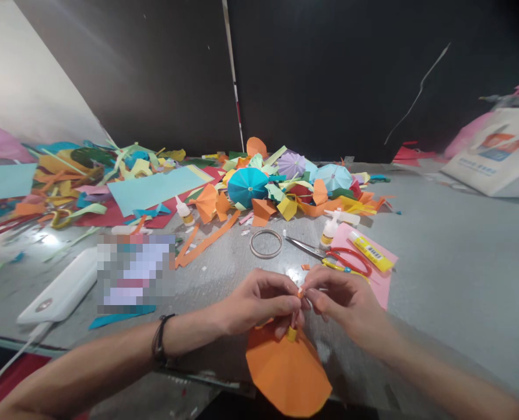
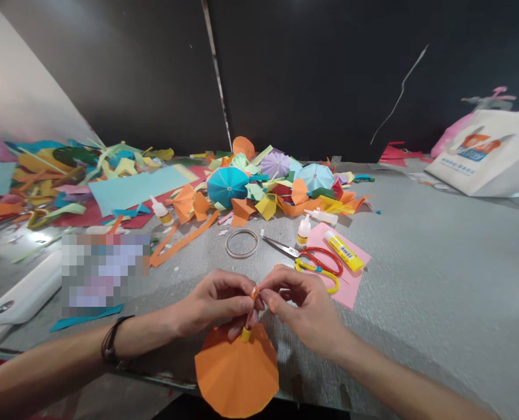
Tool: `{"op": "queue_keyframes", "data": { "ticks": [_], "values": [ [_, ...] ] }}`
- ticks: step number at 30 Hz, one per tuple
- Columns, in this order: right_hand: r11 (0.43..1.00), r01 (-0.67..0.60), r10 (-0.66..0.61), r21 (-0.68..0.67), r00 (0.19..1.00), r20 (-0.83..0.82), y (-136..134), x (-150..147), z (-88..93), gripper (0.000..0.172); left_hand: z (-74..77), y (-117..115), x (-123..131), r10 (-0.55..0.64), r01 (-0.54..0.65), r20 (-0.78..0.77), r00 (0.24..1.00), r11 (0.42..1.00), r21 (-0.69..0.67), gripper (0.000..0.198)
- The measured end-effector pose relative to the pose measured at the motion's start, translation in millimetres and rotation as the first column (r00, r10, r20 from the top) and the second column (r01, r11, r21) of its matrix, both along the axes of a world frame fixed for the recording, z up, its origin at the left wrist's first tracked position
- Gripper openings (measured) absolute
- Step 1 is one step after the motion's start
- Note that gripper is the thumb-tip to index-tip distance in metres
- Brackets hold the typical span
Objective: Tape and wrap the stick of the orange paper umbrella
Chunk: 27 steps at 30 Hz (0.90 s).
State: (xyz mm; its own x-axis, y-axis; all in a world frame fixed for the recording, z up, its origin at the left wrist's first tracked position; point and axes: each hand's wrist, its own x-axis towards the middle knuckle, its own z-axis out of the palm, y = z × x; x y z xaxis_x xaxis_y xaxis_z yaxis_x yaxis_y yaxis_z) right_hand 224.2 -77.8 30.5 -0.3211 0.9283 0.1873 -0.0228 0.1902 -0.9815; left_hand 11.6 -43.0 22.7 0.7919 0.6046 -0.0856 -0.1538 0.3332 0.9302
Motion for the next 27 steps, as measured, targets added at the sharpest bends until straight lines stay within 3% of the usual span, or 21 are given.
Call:
{"op": "queue_keyframes", "data": {
  "ticks": [8, 16, 23, 27],
  "values": [
    [0.994, 0.056, -0.064, 0.093, 0.995, 0.078, -4.3, -0.4, 0.9, 0.010, -4.2, -0.1, 0.9, 0.007, -0.007, 0.013, 1.000, 1.000, -0.011, 0.035],
    [0.994, 0.059, -0.067, 0.091, 0.994, 0.090, -4.0, -0.4, 2.9, 0.016, -2.0, 0.1, 1.3, 0.001, -0.001, 0.013, 1.000, 1.000, 0.008, 0.038],
    [0.990, 0.086, -0.101, 0.110, 0.986, 0.135, -6.6, -1.9, 2.5, 0.014, -7.4, 1.6, 5.0, 0.066, -0.066, -0.079, 0.995, 0.998, 0.005, 0.039],
    [0.987, 0.120, -0.130, 0.107, 0.988, 0.083, -3.7, -2.8, 1.0, 0.012, -6.1, 3.0, 6.2, 0.120, -0.121, -0.033, 0.992, 0.993, -0.006, 0.038]
  ]
}}
